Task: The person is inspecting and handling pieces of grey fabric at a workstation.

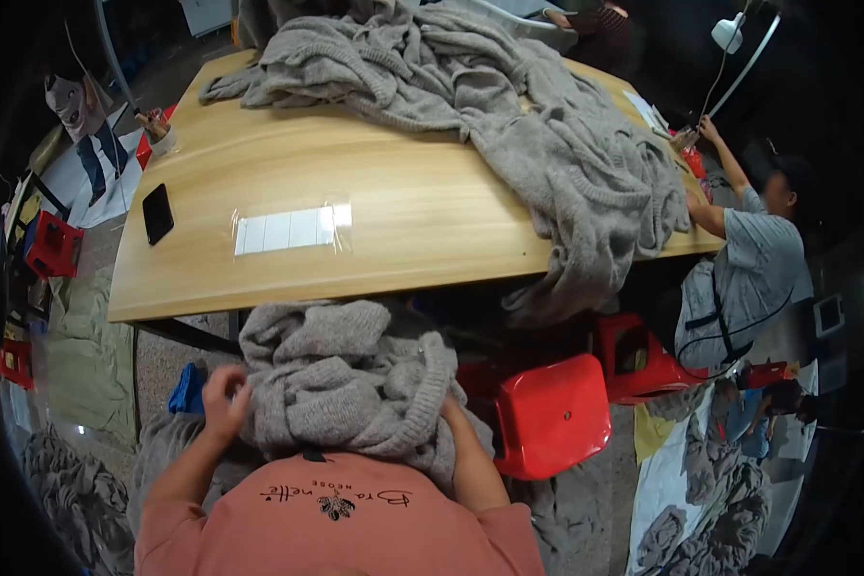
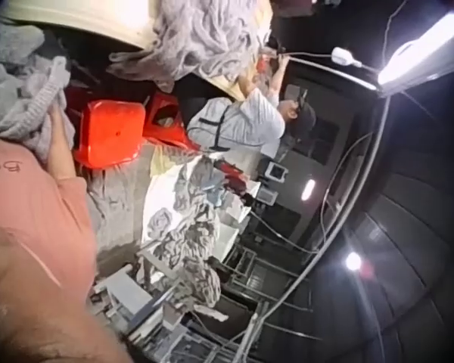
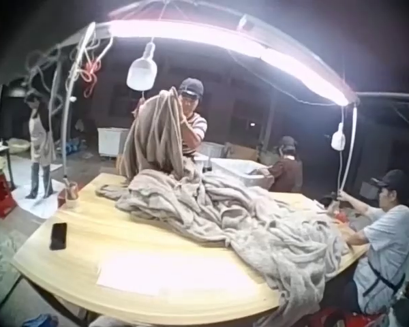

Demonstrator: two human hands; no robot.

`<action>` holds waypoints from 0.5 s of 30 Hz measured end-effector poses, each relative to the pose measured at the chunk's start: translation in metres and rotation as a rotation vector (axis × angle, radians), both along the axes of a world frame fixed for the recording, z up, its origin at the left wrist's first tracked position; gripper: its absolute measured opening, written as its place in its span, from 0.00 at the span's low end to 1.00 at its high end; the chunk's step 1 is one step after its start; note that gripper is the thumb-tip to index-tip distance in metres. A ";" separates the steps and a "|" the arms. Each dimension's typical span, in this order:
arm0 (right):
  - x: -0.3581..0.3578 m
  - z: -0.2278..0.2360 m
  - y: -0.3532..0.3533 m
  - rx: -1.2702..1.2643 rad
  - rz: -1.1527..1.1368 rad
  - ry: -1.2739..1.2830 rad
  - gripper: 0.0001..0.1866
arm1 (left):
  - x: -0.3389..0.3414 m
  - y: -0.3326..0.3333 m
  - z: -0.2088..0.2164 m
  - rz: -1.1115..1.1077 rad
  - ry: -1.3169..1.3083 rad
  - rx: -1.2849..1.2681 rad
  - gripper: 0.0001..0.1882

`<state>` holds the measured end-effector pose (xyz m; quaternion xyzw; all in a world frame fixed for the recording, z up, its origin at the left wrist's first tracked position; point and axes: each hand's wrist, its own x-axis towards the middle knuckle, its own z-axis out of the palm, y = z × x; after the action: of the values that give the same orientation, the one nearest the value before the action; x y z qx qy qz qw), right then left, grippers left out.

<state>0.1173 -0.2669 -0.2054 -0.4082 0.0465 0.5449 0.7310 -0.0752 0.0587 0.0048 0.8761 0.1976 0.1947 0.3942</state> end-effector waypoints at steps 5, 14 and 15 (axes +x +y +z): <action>0.010 0.011 0.004 -0.365 -0.085 -1.051 0.25 | -0.087 -0.017 -0.070 -0.246 -0.021 0.493 0.22; 0.005 0.091 0.021 0.076 -0.365 -0.266 0.28 | 0.006 0.010 -0.043 -0.166 0.279 -0.493 0.09; 0.005 0.102 0.022 0.104 -0.395 -0.154 0.28 | 0.021 0.027 -0.049 -0.128 0.123 -0.539 0.10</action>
<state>0.1221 -0.2446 -0.1038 -0.3932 0.0411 0.3598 0.8451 -0.0540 0.0861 -0.0444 0.7607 0.2100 0.0564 0.6116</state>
